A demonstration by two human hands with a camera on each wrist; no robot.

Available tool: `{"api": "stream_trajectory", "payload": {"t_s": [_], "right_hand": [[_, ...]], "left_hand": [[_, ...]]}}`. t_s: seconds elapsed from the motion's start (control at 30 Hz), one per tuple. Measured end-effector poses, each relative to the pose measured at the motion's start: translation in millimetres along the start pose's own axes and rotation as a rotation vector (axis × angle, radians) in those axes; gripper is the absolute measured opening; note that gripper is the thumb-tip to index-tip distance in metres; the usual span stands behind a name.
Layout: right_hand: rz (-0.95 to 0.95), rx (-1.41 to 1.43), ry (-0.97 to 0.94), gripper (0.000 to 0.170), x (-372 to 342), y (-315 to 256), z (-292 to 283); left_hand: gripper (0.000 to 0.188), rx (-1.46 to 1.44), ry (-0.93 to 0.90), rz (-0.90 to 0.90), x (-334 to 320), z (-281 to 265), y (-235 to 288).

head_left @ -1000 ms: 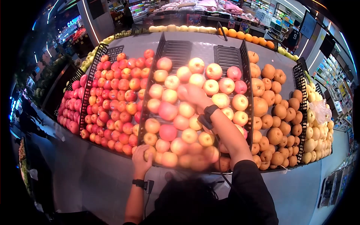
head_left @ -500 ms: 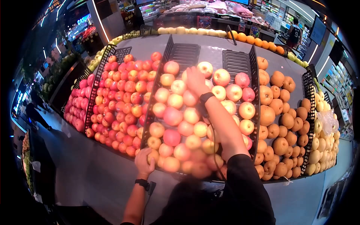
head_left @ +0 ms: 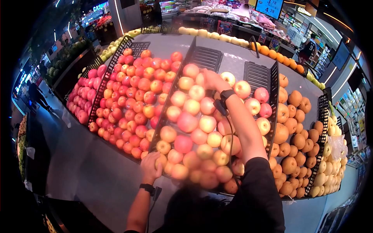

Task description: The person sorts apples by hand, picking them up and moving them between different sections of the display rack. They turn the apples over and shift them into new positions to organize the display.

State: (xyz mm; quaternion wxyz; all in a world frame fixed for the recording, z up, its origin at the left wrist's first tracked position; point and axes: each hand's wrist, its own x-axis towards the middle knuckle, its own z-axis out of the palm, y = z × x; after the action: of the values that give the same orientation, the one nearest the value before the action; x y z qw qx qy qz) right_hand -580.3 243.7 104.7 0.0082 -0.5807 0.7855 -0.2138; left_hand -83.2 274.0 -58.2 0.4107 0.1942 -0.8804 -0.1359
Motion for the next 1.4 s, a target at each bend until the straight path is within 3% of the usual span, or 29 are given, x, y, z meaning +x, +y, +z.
{"api": "stream_trajectory", "payload": {"t_s": [0.07,0.17,0.23,0.27,0.33,0.43,0.57,0.7,0.77,0.93,0.97,1.07,1.13,1.2,1.23,1.27,1.4], "right_hand": [[-0.019,-0.102,-0.144,0.044,-3.7,0.2,-18.7],[0.064,-0.401,0.192,0.053,-22.9,5.0,-46.3],[0.235,-0.383,0.342,0.056,-44.4,9.4,-51.2],[0.411,-0.338,0.145,0.051,-52.0,-0.4,-65.9],[0.433,-0.122,-0.021,0.059,-60.0,20.3,-68.8],[0.391,-0.221,-0.029,0.077,-57.2,33.1,-55.6],[0.348,-0.337,0.097,0.083,-51.1,39.5,-23.5],[0.221,-0.398,-0.036,0.087,-52.2,5.3,-19.7],[0.174,-0.462,-0.01,0.087,-59.6,-17.9,-13.1],[-0.042,-0.539,0.112,0.082,-45.9,-2.1,-0.1],[-0.083,-0.469,0.161,0.071,-45.5,-5.0,-2.6],[-0.028,0.287,0.074,0.059,-21.8,5.2,9.3],[-0.019,0.334,0.117,0.05,-15.7,0.6,14.9],[-0.259,0.047,0.236,0.047,-15.0,4.8,19.4],[-0.307,0.071,0.349,0.045,-12.3,13.4,28.6],[-0.313,0.043,0.398,0.043,-8.4,21.9,32.1],[-0.013,0.12,0.37,0.048,-20.1,25.2,35.0]], "left_hand": [[0.031,-0.012,0.0,0.006,-3.4,1.6,-2.6],[0.033,-0.034,-0.006,-0.006,-6.3,3.2,-4.8],[0.034,-0.024,0.004,-0.023,-7.4,0.9,-6.1],[0.033,-0.019,0.006,-0.032,-6.9,0.3,-4.0],[0.033,-0.018,0.013,-0.036,-8.1,0.6,-2.3],[0.031,-0.024,0.029,-0.026,-7.0,3.0,-3.2],[0.031,-0.027,0.035,-0.02,-7.7,3.0,-5.0],[0.032,-0.013,0.025,-0.036,-8.3,0.4,-2.9],[0.032,-0.017,0.017,-0.04,-8.1,0.4,-3.5],[0.035,0.009,0.063,-0.022,-11.2,1.7,-5.5],[0.037,-0.003,0.069,-0.027,-11.2,1.9,-5.4],[0.037,-0.028,0.067,-0.044,-14.1,2.8,-6.7],[0.038,-0.011,0.051,-0.041,-13.1,1.1,-7.1],[0.038,-0.006,0.03,-0.047,-18.3,-1.3,-4.1],[0.038,-0.009,0.033,-0.051,-18.2,-1.6,-1.8],[0.037,-0.006,0.048,-0.05,-13.3,-1.1,-2.7],[0.034,-0.012,0.083,-0.065,-9.9,-2.6,4.4]]}}
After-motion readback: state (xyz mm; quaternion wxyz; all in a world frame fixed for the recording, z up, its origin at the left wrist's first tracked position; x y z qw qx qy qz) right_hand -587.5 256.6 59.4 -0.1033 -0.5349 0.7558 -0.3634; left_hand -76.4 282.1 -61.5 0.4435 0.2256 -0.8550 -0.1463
